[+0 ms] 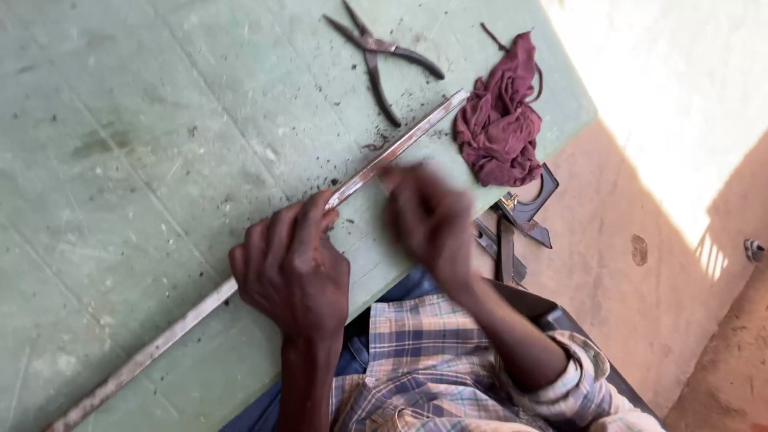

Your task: The person scrubs a long, rusty metal bar with a small abrasive block to remove rust and dirt. They hold the bar with their left hand and scrub with their right hand, occasionally turning the bar to clean different sides.

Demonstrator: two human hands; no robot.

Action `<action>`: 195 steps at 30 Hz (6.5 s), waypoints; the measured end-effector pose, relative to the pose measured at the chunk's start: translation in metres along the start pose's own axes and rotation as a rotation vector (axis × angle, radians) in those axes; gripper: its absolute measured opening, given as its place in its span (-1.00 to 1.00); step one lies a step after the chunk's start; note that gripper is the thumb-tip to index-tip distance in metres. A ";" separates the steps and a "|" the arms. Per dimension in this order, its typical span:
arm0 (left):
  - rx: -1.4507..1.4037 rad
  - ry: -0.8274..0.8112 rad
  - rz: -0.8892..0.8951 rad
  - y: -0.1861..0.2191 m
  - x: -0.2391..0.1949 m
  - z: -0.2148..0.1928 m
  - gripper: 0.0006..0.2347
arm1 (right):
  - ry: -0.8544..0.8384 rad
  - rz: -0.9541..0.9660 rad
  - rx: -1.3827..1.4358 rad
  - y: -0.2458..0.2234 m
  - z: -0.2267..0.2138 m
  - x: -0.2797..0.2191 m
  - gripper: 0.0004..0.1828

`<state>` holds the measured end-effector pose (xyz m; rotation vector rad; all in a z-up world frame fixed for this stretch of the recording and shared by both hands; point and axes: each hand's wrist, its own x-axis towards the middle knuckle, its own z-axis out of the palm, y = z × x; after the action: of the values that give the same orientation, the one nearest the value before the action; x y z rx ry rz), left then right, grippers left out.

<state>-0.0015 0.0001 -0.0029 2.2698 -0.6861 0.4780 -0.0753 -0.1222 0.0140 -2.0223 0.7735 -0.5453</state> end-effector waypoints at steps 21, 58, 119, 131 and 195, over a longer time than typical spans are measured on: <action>0.004 -0.026 -0.009 0.000 0.001 0.001 -0.63 | 0.205 -0.194 0.061 0.036 -0.048 0.080 -0.85; -0.156 -0.599 -0.084 -0.021 0.037 -0.025 -0.81 | 0.178 -0.118 0.342 0.062 -0.050 0.030 -0.76; -0.233 -0.353 0.028 -0.031 0.027 -0.015 -0.87 | 0.101 -0.193 0.060 0.014 -0.016 0.030 -0.85; -0.247 -0.354 0.039 -0.031 0.028 -0.014 -0.88 | 0.205 -0.166 0.035 0.014 0.000 0.020 -0.86; -0.235 -0.357 0.023 -0.031 0.027 -0.016 -0.89 | 0.098 -0.111 0.175 -0.009 0.017 0.004 -0.88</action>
<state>0.0357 0.0210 0.0054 2.1419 -0.8946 -0.0047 -0.0591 -0.1112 0.0131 -1.8952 0.6508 -0.7548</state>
